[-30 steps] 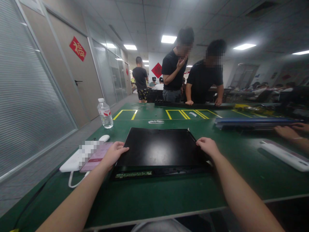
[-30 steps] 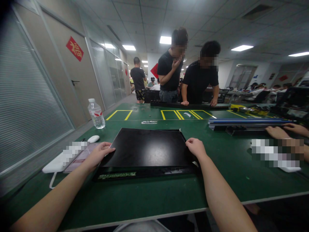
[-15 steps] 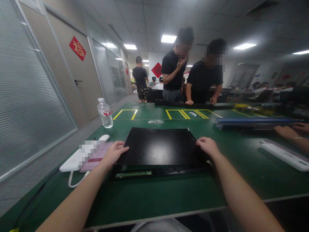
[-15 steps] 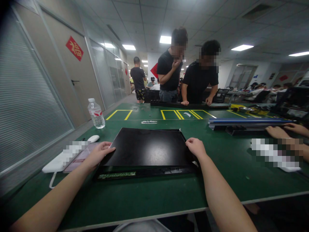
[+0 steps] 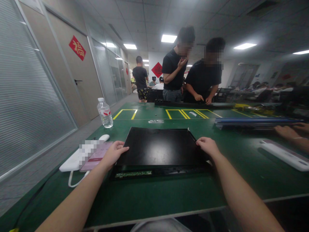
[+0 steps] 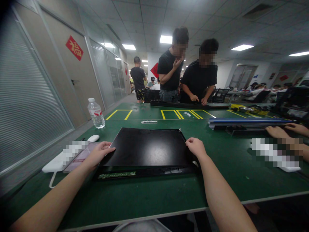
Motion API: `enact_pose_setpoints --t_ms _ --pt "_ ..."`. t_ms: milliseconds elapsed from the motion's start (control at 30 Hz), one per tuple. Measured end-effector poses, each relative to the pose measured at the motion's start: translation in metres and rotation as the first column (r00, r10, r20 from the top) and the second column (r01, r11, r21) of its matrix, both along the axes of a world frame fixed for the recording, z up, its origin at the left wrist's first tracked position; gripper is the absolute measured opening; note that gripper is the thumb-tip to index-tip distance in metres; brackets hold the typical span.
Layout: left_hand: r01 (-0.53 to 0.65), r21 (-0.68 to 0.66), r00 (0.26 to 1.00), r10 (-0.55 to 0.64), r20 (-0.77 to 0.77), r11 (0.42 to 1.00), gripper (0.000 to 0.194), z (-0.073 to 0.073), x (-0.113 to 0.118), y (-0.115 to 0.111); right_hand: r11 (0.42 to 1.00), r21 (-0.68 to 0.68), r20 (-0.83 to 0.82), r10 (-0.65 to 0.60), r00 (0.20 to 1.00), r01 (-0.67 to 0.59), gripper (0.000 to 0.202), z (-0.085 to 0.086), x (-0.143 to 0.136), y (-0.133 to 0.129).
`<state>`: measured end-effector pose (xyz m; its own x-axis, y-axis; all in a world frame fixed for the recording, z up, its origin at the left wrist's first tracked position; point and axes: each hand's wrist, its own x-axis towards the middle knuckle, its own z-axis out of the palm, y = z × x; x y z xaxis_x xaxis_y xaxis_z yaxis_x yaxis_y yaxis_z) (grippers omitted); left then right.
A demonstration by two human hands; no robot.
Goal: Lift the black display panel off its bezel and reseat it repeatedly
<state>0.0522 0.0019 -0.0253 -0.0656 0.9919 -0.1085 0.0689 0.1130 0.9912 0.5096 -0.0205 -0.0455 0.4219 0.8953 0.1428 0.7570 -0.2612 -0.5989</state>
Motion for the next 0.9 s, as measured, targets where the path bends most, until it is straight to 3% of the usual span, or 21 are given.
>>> enact_pose_setpoints --t_ms 900 --pt "0.010 0.007 0.999 -0.010 0.032 1.000 0.036 -0.0011 -0.0005 0.0007 1.000 0.007 -0.003 -0.011 1.000 0.011 0.016 -0.0008 0.0002 0.0009"
